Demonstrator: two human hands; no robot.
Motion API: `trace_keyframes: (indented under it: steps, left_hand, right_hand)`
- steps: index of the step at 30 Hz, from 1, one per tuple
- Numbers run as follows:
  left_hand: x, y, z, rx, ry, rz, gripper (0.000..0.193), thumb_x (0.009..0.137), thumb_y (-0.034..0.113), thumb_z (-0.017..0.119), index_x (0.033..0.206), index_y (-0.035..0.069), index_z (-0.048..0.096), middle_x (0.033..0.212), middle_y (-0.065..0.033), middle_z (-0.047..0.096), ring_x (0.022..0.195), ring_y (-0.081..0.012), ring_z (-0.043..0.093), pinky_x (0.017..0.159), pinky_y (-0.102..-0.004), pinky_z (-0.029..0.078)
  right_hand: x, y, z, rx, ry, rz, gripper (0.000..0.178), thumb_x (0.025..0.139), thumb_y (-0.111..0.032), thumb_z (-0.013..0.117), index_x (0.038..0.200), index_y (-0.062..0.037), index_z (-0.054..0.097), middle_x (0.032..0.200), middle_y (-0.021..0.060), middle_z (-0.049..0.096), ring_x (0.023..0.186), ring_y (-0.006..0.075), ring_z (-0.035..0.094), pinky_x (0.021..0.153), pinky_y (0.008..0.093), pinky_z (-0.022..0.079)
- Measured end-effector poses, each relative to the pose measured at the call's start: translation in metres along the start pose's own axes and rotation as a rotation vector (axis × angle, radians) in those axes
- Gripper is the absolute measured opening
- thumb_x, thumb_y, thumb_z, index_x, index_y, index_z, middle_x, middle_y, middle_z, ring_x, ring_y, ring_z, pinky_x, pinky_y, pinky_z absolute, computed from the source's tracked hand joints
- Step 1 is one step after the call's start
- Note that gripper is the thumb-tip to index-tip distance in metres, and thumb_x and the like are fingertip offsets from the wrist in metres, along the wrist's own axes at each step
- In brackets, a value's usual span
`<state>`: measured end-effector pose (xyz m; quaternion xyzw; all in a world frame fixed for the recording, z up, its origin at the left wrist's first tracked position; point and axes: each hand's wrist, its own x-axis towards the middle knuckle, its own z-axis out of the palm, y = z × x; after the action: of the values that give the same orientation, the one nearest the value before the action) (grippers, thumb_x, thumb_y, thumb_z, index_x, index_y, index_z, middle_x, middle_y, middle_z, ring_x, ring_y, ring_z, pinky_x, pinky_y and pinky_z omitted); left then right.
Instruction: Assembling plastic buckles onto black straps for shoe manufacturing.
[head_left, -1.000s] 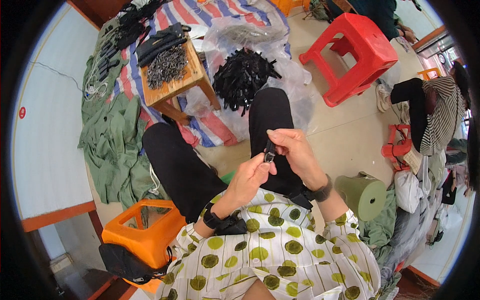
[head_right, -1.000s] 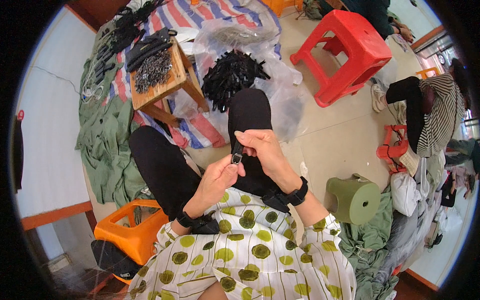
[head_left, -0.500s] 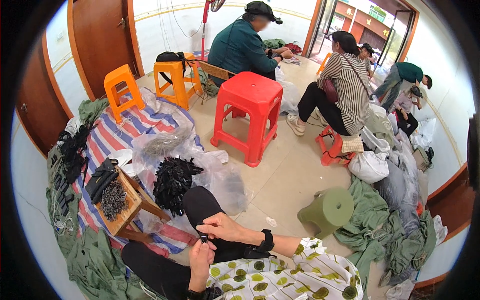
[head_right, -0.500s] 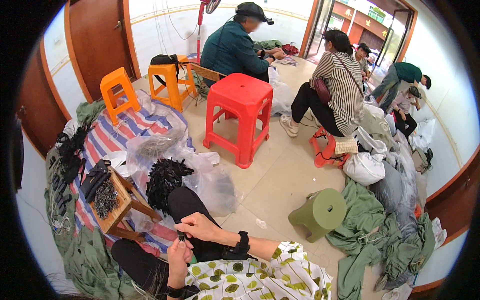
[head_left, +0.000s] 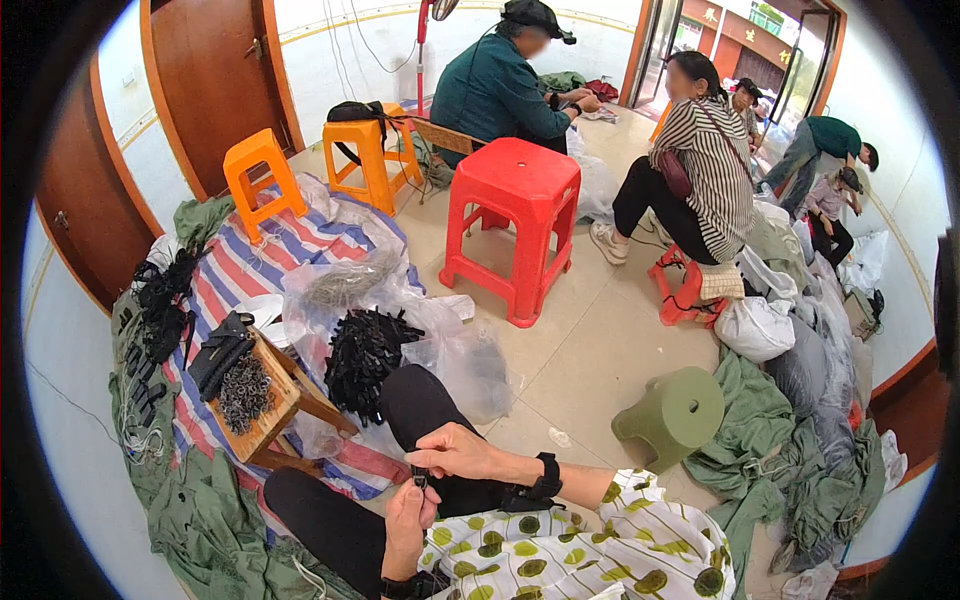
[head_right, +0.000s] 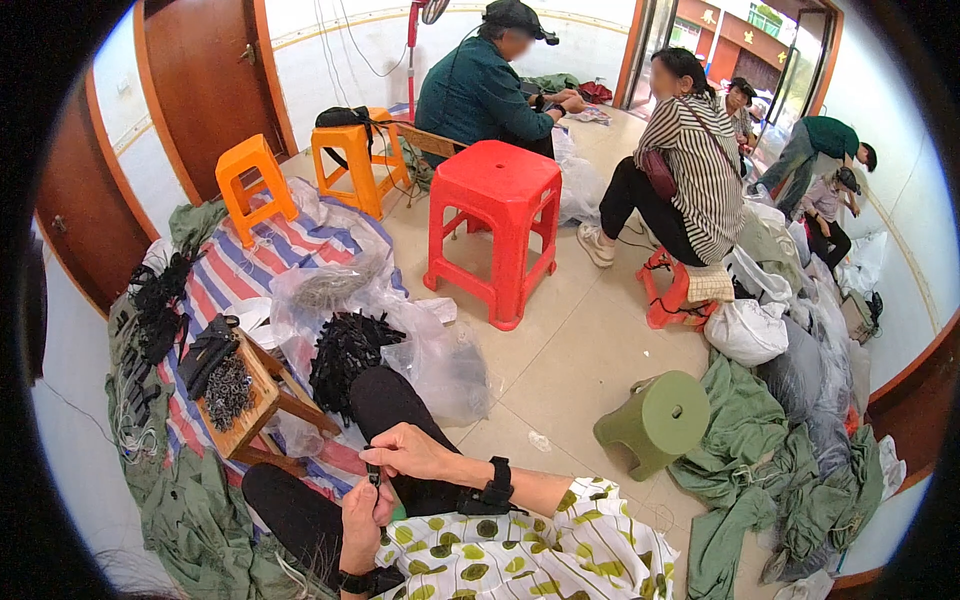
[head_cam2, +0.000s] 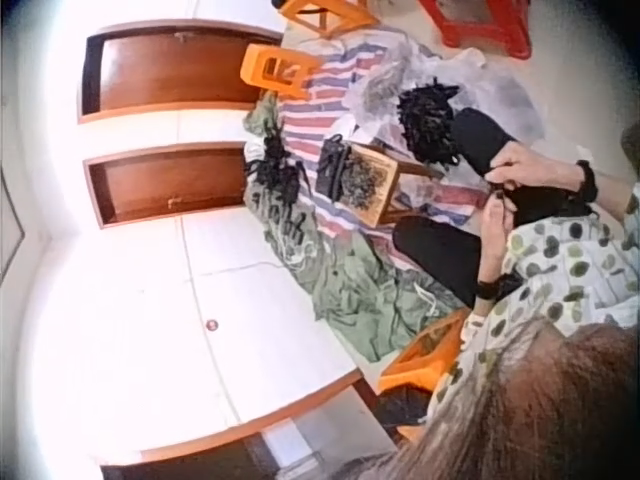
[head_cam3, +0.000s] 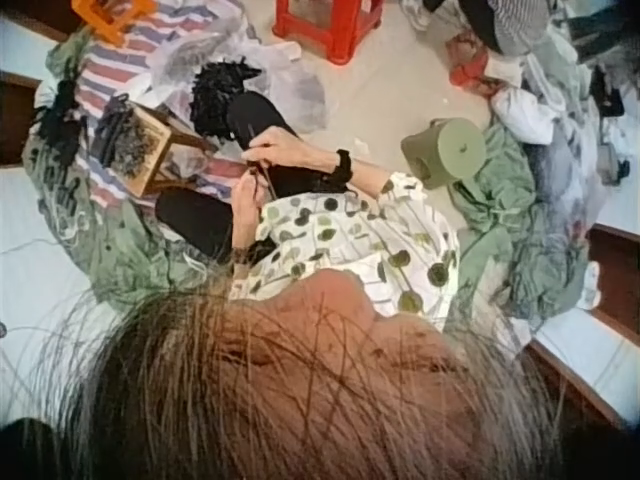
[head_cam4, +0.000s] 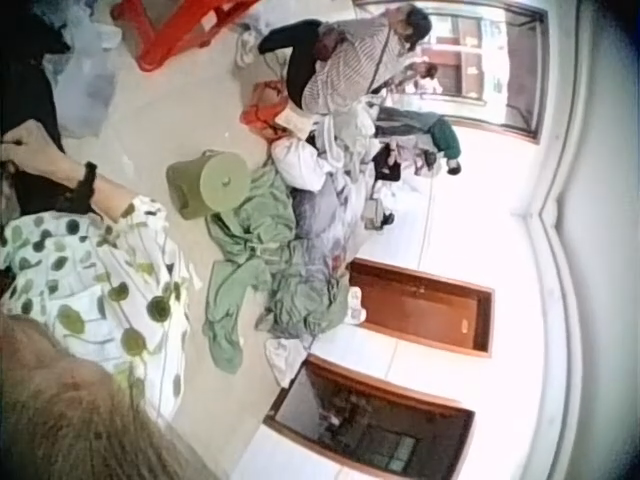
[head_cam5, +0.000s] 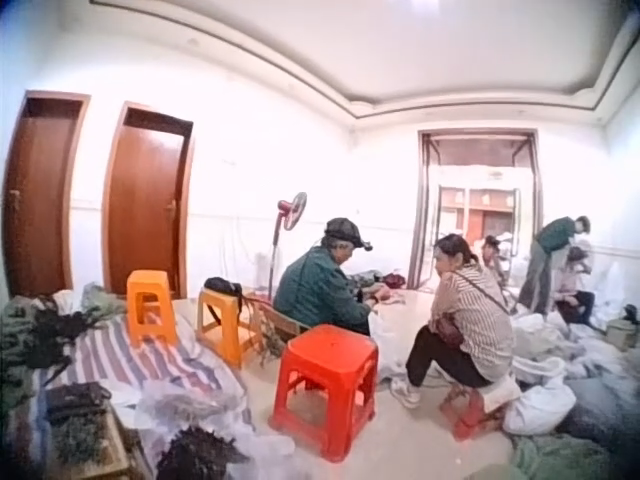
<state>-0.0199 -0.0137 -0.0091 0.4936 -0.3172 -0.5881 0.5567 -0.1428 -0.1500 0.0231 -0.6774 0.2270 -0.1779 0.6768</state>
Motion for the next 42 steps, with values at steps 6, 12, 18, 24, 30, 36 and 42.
trace_keyframes:
  steps: [6,12,18,24,30,36,42]
  left_hand:
    - [-0.013,0.004,-0.007,-0.002,0.154,0.072,0.027,0.093,0.026,0.045,0.081,0.001,0.052,0.053,0.0054,0.036,0.044,-0.0025,0.029,0.04,-0.0203,0.019]
    - [-0.055,0.043,-0.097,0.203,0.688,0.307,0.021,0.09,0.023,0.043,0.085,0.005,0.054,0.051,0.0037,0.041,0.04,-0.0054,0.033,0.038,-0.0202,0.025]
    - [-0.07,-0.059,-0.267,-0.407,1.047,0.267,0.017,0.087,0.014,0.045,0.096,0.002,0.053,0.066,-0.0009,0.051,0.053,-0.0092,0.044,0.047,-0.0226,0.035]
    - [-0.043,-0.159,-0.34,-0.553,1.134,-0.027,0.014,0.085,0.008,0.047,0.097,0.003,0.052,0.074,-0.0041,0.057,0.061,-0.0111,0.052,0.051,-0.0232,0.041]
    - [0.03,-0.175,-0.398,-0.43,1.121,-0.165,0.02,0.086,0.011,0.048,0.104,0.003,0.052,0.083,-0.0073,0.06,0.073,-0.0158,0.057,0.064,-0.0261,0.047]
    - [0.038,-0.155,-0.422,0.147,1.484,0.122,0.037,0.084,0.007,0.051,0.12,-0.001,0.047,0.117,-0.0143,0.053,0.109,-0.0233,0.05,0.094,-0.0328,0.038]
    - [-0.002,0.045,-0.253,0.076,1.123,0.723,0.045,0.083,0.008,0.052,0.125,0.001,0.041,0.127,-0.0162,0.045,0.121,-0.0264,0.042,0.1,-0.0412,0.033]
  right_hand:
    - [0.018,0.014,0.012,0.103,-0.115,0.054,0.031,0.088,-0.025,0.056,0.068,-0.0022,0.061,0.055,-0.0012,0.054,0.05,0.0043,0.048,0.046,0.0206,0.038]
    - [0.016,0.006,-0.002,0.046,0.077,0.233,0.024,0.091,-0.026,0.052,0.089,-0.0071,0.065,0.071,-0.0015,0.061,0.065,0.0052,0.056,0.056,0.0198,0.046]
    - [0.017,0.039,-0.029,0.097,0.275,0.2,0.023,0.093,-0.018,0.049,0.083,-0.0001,0.06,0.06,-0.0006,0.048,0.054,0.0079,0.045,0.061,0.0278,0.048]
    - [0.03,0.061,-0.049,0.031,0.396,0.309,0.023,0.094,-0.021,0.048,0.084,-0.0021,0.059,0.06,-0.0011,0.047,0.053,0.0063,0.043,0.061,0.0255,0.047]
    - [0.043,0.071,-0.057,-0.006,0.585,0.436,0.02,0.093,-0.019,0.051,0.08,-0.0051,0.057,0.064,-0.002,0.05,0.055,0.0051,0.046,0.052,0.0189,0.039]
    - [0.052,0.071,-0.048,-0.082,0.594,0.408,0.02,0.092,-0.02,0.052,0.078,-0.0064,0.055,0.065,-0.003,0.05,0.056,0.0034,0.045,0.048,0.0177,0.035]
    - [0.048,0.052,-0.04,-0.248,0.659,0.402,0.023,0.091,-0.022,0.051,0.084,-0.0022,0.06,0.066,-0.0018,0.051,0.057,0.0059,0.047,0.062,0.0235,0.047]
